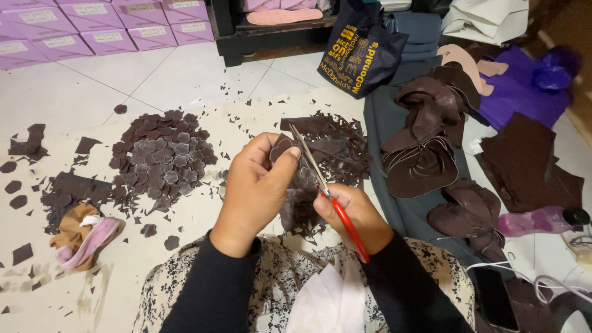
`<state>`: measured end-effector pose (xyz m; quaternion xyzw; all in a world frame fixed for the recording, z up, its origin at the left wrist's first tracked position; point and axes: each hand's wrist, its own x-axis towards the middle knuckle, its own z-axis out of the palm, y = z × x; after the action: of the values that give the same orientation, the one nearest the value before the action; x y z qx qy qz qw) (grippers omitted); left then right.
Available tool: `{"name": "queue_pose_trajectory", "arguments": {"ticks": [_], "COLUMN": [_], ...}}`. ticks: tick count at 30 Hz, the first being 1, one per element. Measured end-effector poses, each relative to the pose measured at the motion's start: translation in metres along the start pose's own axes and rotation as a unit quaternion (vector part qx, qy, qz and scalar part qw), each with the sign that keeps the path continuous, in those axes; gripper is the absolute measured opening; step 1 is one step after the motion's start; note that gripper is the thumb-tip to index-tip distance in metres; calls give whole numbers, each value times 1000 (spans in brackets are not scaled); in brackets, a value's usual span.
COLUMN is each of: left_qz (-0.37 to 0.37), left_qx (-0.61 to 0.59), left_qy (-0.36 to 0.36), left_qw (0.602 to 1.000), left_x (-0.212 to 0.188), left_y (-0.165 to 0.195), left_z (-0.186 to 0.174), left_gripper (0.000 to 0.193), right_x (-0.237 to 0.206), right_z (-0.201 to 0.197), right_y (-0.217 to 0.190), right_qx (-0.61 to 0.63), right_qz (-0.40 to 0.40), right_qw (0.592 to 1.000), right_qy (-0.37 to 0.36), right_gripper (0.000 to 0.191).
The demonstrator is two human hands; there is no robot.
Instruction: The person uses red-handled scissors to cut flower-shaped pieces from a dark brown sheet of material. They hold the sheet with the left hand and cut along the outlines with the right hand, dropping the cut pieces onto a growing pile on the floor.
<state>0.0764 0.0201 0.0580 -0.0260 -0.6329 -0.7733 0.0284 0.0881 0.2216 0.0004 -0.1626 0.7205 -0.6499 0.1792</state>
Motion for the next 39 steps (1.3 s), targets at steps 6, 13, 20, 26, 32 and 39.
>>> {"name": "queue_pose_trajectory", "arguments": {"ticks": [6,13,20,26,32,39], "left_qz": [-21,-35,-44,-46,-57,-57], "left_qx": [-20,-134,-84,-88,-89,-83], "left_qy": [5,6,11,21,35,37], "left_qw": [1000,990,995,995,994,994], "left_x": [3,6,5,5,4,5], "left_y": [-2,-9,-10,-8,-6,-5], "left_z": [2,4,2,5,6,4], "left_gripper": [10,14,12,11,10,10], "right_x": [-1,1,0,-1,-1,-3], "right_z": [-1,5,2,4,6,5], "right_y": [-13,-15,-11,-8,-10,-12], "right_qx": [-80,-57,-40,-22,-46,-45], "right_qz": [24,29,-33,13,20,26], "right_qw": [996,997,999,999,998,998], "right_qy": [21,40,15,26,34,26], "right_gripper": [45,40,41,45,45,46]}}
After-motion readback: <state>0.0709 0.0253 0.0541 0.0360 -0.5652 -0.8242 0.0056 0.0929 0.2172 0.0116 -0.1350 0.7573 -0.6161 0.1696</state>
